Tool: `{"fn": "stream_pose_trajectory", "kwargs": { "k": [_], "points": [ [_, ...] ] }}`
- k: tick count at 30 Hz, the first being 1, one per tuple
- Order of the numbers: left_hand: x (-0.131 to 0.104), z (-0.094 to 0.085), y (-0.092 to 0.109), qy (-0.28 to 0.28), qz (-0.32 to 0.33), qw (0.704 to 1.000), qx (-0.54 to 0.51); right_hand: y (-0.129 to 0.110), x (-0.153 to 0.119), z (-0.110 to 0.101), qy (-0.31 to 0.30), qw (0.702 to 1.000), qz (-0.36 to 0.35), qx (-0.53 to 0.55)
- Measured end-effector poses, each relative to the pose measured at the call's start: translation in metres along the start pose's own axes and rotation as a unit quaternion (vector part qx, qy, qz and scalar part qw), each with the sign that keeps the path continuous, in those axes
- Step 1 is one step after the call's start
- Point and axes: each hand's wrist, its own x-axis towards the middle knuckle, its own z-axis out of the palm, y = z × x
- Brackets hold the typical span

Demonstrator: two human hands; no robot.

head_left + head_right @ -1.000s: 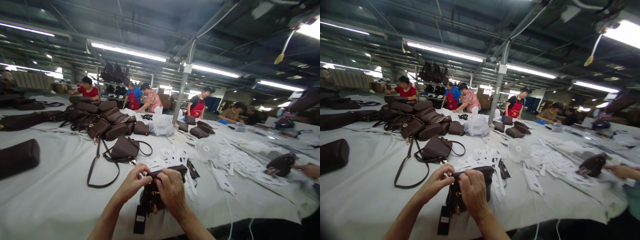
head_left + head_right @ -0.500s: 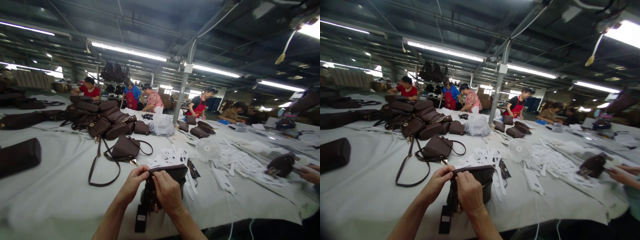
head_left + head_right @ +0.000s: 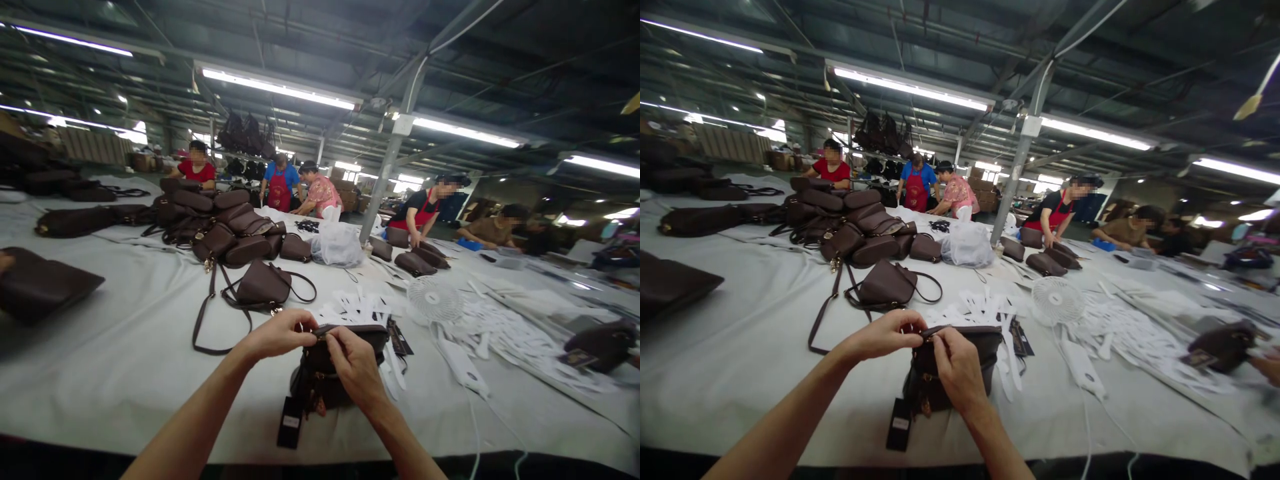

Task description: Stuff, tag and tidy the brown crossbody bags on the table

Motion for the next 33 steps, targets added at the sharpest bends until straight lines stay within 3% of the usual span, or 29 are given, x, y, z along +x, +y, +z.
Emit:
{"fn": "stream_pose_trajectory", "kwargs": {
  "k": [5, 10, 12, 14, 16, 19, 22, 27, 30, 33],
  "points": [
    [0.005, 0.006, -0.003, -0.014, -0.023, 0.995, -0.098, 0.003, -0.002, 0.002, -0.002, 1.0, 0.009, 0.015],
    [-0.003, 0.016, -0.029, 0.043, 0.025, 0.977, -0.205, 0.01, -0.006, 0.005, -0.012, 0.99, 0.1, 0.097],
    [-0.004, 0.015, -0.033, 0.026, 0.031, 0.976, -0.214, 0.011, -0.007, 0.005, -0.012, 0.983, 0.129, 0.129],
    [-0.002, 0.008, -0.03, -0.034, 0.04, 0.983, -0.173, 0.01, -0.007, 0.004, -0.011, 0.979, 0.141, 0.149],
    [0.001, -0.002, -0.021, -0.087, 0.068, 0.992, -0.067, 0.009, -0.006, 0.004, -0.013, 0.977, 0.145, 0.155],
    [0.005, -0.012, -0.004, -0.108, 0.13, 0.978, 0.123, 0.007, -0.005, 0.004, -0.019, 0.978, 0.141, 0.151],
    [0.002, -0.007, 0.006, -0.084, 0.152, 0.955, 0.239, 0.009, -0.005, 0.007, -0.02, 0.98, 0.137, 0.146],
    [-0.011, 0.021, 0.006, 0.037, 0.086, 0.923, 0.374, 0.014, -0.007, 0.009, -0.026, 0.98, 0.13, 0.149],
    [-0.013, 0.029, 0.009, 0.073, 0.033, 0.918, 0.388, 0.013, -0.007, 0.008, -0.034, 0.983, 0.114, 0.141],
    [-0.01, 0.024, 0.017, 0.047, 0.005, 0.937, 0.346, 0.012, -0.006, 0.007, -0.033, 0.981, 0.123, 0.149]
  ]
}}
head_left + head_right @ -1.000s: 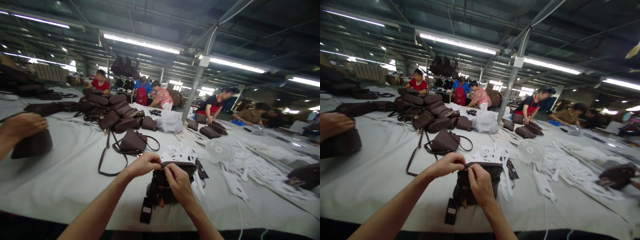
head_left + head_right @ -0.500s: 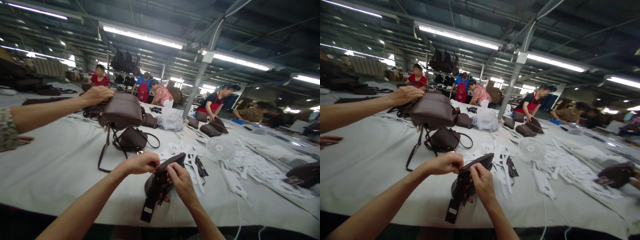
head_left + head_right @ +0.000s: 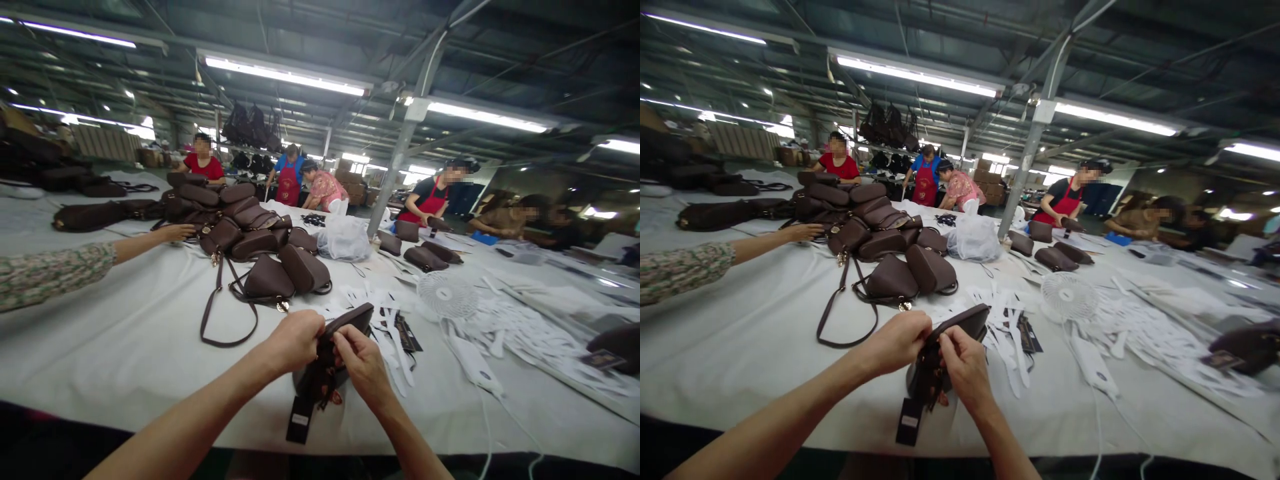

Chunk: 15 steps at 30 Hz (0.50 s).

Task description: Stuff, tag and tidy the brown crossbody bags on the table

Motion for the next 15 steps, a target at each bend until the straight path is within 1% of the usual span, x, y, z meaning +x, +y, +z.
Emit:
{"fn": "stream_pose_trajectory", "kwargs": {
  "k": [2, 4, 8, 10, 11, 13, 15],
  "points": [
    [0.002, -0.007, 0.0, -0.019, 0.012, 0.998, -0.062, 0.0, 0.0, 0.0, -0.003, 1.0, 0.006, 0.009],
    [0.003, -0.009, -0.001, -0.022, 0.017, 0.99, -0.136, 0.001, 0.0, 0.0, -0.006, 1.0, 0.005, 0.011],
    [0.008, -0.001, -0.005, -0.003, -0.017, 0.963, -0.27, 0.001, -0.001, 0.001, -0.003, 1.0, -0.001, 0.018],
    [0.009, 0.003, -0.009, -0.01, -0.018, 0.949, -0.316, 0.0, -0.001, 0.001, -0.001, 1.0, 0.007, 0.028],
    [0.008, 0.005, -0.01, -0.016, -0.01, 0.945, -0.326, -0.001, -0.001, 0.001, -0.001, 0.999, 0.016, 0.036],
    [0.003, 0.006, -0.014, -0.015, 0.024, 0.952, -0.306, -0.002, -0.001, 0.002, -0.004, 0.998, 0.032, 0.059],
    [-0.004, 0.008, -0.016, 0.015, 0.066, 0.966, -0.249, -0.003, -0.001, 0.003, -0.005, 0.996, 0.043, 0.079]
  ]
}}
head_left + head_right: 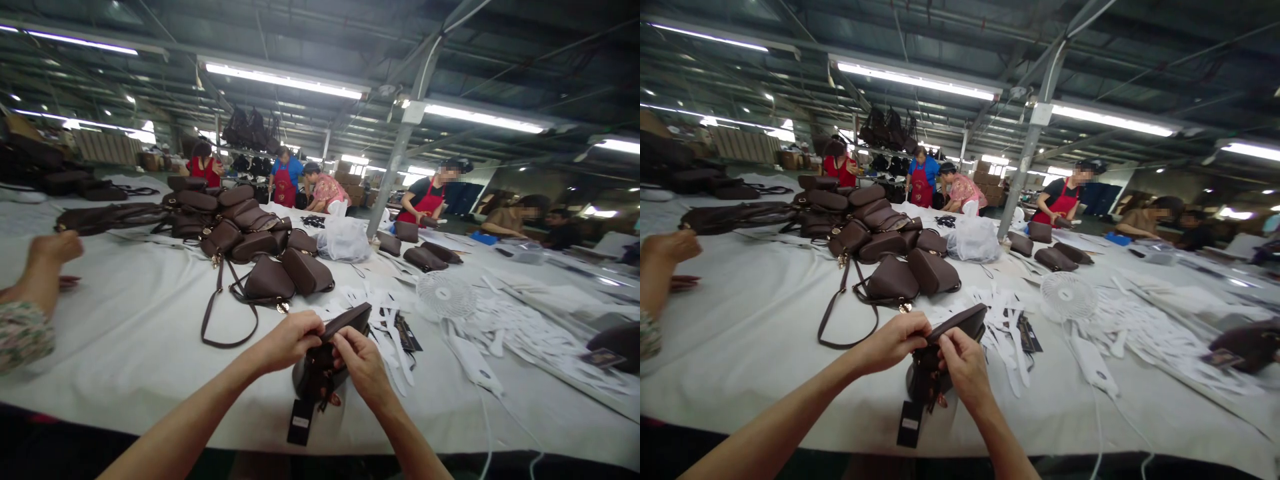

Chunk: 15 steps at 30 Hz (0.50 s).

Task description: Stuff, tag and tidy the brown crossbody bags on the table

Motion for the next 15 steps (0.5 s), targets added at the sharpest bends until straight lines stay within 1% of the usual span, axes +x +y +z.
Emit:
{"fn": "stream_pose_trajectory", "kwargs": {
  "k": [2, 4, 5, 7, 10, 14, 15],
  "points": [
    [-0.007, 0.004, -0.002, 0.036, 0.033, 0.998, 0.051, 0.0, 0.001, 0.001, 0.004, 1.0, 0.006, 0.011],
    [-0.011, 0.009, -0.006, 0.071, 0.042, 0.995, 0.06, -0.001, 0.002, 0.002, 0.009, 1.0, 0.012, 0.02],
    [-0.012, 0.011, -0.007, 0.08, 0.044, 0.994, 0.054, -0.002, 0.003, 0.002, 0.011, 0.999, 0.016, 0.026],
    [-0.01, 0.011, -0.009, 0.074, 0.047, 0.996, 0.034, -0.003, 0.004, 0.001, 0.009, 0.999, 0.024, 0.037],
    [-0.003, 0.004, -0.006, 0.02, 0.034, 0.999, 0.016, -0.006, 0.003, -0.004, -0.006, 0.998, 0.036, 0.045],
    [0.004, -0.008, 0.001, -0.089, 0.019, 0.996, -0.005, -0.007, 0.0, -0.013, -0.042, 0.997, 0.048, 0.053],
    [0.004, -0.009, 0.003, -0.104, 0.021, 0.994, -0.005, -0.007, 0.0, -0.014, -0.047, 0.996, 0.049, 0.053]
  ]
}}
